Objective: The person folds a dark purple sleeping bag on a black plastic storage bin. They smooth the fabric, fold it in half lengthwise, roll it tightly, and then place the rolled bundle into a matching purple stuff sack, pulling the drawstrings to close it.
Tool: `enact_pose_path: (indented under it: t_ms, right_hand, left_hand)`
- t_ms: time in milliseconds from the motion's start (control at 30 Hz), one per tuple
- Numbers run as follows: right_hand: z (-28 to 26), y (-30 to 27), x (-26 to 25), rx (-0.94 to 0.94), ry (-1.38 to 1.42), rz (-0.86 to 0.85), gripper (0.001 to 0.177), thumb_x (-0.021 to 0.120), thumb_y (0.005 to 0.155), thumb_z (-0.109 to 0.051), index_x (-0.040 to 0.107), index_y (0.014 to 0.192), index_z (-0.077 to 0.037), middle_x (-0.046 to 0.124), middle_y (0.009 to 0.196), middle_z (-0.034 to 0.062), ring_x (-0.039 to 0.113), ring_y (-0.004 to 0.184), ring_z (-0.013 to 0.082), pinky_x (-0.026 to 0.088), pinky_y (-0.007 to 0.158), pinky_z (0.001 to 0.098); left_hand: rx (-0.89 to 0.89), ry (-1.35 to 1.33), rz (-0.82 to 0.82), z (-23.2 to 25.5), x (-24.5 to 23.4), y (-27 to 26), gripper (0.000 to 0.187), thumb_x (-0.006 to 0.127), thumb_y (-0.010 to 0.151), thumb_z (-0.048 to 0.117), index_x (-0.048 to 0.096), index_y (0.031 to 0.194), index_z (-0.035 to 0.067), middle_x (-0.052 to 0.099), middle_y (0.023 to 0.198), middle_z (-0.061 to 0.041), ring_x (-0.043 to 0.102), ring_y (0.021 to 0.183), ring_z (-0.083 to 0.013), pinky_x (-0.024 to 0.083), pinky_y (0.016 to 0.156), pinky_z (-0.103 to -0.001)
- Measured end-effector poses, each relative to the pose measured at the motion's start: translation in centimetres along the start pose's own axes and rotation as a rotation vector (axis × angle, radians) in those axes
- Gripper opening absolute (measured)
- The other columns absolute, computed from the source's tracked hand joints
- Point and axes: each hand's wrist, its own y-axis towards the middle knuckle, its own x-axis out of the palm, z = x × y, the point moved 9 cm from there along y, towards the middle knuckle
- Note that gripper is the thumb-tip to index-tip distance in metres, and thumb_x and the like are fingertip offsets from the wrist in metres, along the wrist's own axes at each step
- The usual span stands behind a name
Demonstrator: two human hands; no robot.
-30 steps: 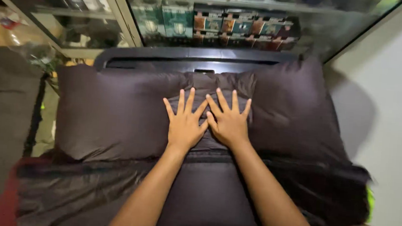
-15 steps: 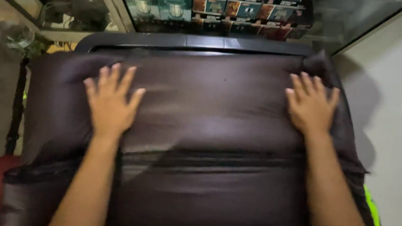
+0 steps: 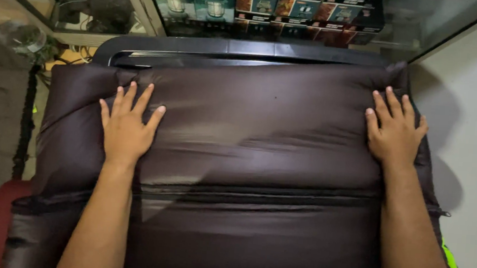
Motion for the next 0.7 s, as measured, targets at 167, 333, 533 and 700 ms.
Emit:
enact_pose_path:
  t_ms: [167, 333, 533, 700]
  right_hand:
    - [-0.3, 0.5, -0.2, 0.162, 0.099, -0.167, 0.054, 0.04, 0.107, -0.045, 0.051, 0.154, -0.023, 0.038, 0.166, 0.0055, 0.027, 0.152, 0.0375, 0.008, 0.107, 0.08]
    - [-21.5, -0.8, -10.6, -0.263, 0.008, 0.22, 0.04, 0.06, 0.094, -0.035, 0.072, 0.128, -0.019, 0.069, 0.132, 0.0089, 0.063, 0.117, 0.0297, 0.042, 0.09, 0.0566]
    - [-41.6, -4.3, -4.5, -0.458, 0.246, 0.167, 0.049, 0.058, 0.094, -0.046, 0.064, 0.138, -0.024, 0.055, 0.151, 0.0082, 0.049, 0.138, 0.0399, 0.035, 0.107, 0.0704]
    - [-38.9, -2.2, 5.4, -0.382, 0.262, -0.176, 0.056, 0.046, 0.101, -0.05, 0.045, 0.155, -0.035, 0.042, 0.164, 0.0084, 0.032, 0.153, 0.0426, 0.019, 0.117, 0.0747]
  left_hand:
    - [0.01, 0.021, -0.002, 0.9, -0.4, -0.3, 0.062, 0.045, 0.103, 0.056, 0.051, 0.155, 0.023, 0.04, 0.162, -0.019, 0.03, 0.15, -0.042, 0.012, 0.117, -0.068]
    - [0.026, 0.043, 0.056, 0.7, -0.4, -0.6, 0.06, 0.051, 0.102, 0.053, 0.055, 0.152, 0.022, 0.045, 0.16, -0.019, 0.035, 0.148, -0.042, 0.015, 0.116, -0.068]
    - [0.089, -0.002, 0.256, 2.7, -4.1, -1.1, 0.051, 0.054, 0.109, 0.038, 0.059, 0.156, 0.019, 0.038, 0.167, -0.02, 0.019, 0.154, -0.0495, -0.007, 0.106, -0.082]
    - [-0.078, 0.217, 0.183, -1.4, 0.5, -0.9, 0.051, 0.045, 0.109, 0.051, 0.059, 0.154, 0.033, 0.048, 0.166, -0.016, 0.023, 0.157, -0.0489, 0.0, 0.109, -0.086]
